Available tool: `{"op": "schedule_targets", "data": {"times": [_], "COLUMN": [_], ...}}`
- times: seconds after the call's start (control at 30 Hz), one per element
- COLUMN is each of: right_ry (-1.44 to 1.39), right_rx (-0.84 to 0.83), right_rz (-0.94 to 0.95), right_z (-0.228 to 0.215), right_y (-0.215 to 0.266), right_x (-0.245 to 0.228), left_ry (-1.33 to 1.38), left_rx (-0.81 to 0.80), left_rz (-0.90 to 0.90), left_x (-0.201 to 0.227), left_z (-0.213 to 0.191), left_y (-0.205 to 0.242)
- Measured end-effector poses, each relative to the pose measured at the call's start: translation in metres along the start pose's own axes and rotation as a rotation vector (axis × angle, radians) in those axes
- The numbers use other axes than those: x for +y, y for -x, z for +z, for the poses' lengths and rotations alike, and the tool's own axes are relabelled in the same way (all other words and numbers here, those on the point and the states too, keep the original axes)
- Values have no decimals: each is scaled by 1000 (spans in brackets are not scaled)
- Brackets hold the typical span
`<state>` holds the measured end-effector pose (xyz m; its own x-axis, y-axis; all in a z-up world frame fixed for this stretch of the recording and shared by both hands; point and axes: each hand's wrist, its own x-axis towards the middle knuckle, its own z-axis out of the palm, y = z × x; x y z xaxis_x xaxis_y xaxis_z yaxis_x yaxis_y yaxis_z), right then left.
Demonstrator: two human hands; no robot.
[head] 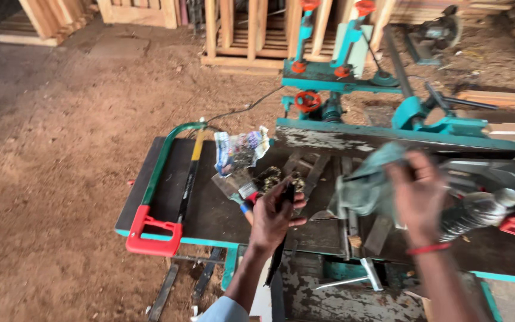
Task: The person hammers nails into a white wooden frame using a hammer and a small wooden block as a guide. They then use a hand saw to cut a section of the frame. The person continues to hammer nails into the frame, securing the pieces together.
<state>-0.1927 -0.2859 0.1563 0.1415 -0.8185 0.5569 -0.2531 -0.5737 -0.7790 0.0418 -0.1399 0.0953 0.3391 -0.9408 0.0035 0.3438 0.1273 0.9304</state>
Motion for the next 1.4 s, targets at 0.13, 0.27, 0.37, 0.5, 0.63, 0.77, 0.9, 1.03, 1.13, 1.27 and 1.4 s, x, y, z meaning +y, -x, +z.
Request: {"op": "schedule_targets", "data": {"times": [0.13,0.27,0.37,0.5,0.63,0.77,0.9,1.03,1.13,1.27,1.4], "right_ry": [232,354,655,361,159,-183,158,189,341,452,391], "right_rx": [-331,-348,-551,-363,-483,-421,-596,-652,-583,-582,-548], "right_rz": [447,-195,95,4,329,-398,149,-27,-116,-131,-122], "right_z": [58,64,57,57,45,44,53,62,57,55,68], "right_y": [68,106,113,111,101,97,103,158,156,137,130], "right_x": [-71,-91,-83,-77,-78,-83,-75,-74,-82,-97,-91], "left_ry": [-356,-600,-587,-373,-189,177,251,287,-21,324,210], "left_rx": [89,47,-82,-15,-62,-86,-70,-31,-8,-24,94], "left_rz": [226,508,584,326,105,105,108,33,36,-193,-272], "left_x": [12,35,39,35,36,38,29,19,24,50,55], "left_z": [34,37,34,37,29,34,31,19,17,28,49], "left_y": [1,9,19,29,37,44,30,26,29,53,72]}}
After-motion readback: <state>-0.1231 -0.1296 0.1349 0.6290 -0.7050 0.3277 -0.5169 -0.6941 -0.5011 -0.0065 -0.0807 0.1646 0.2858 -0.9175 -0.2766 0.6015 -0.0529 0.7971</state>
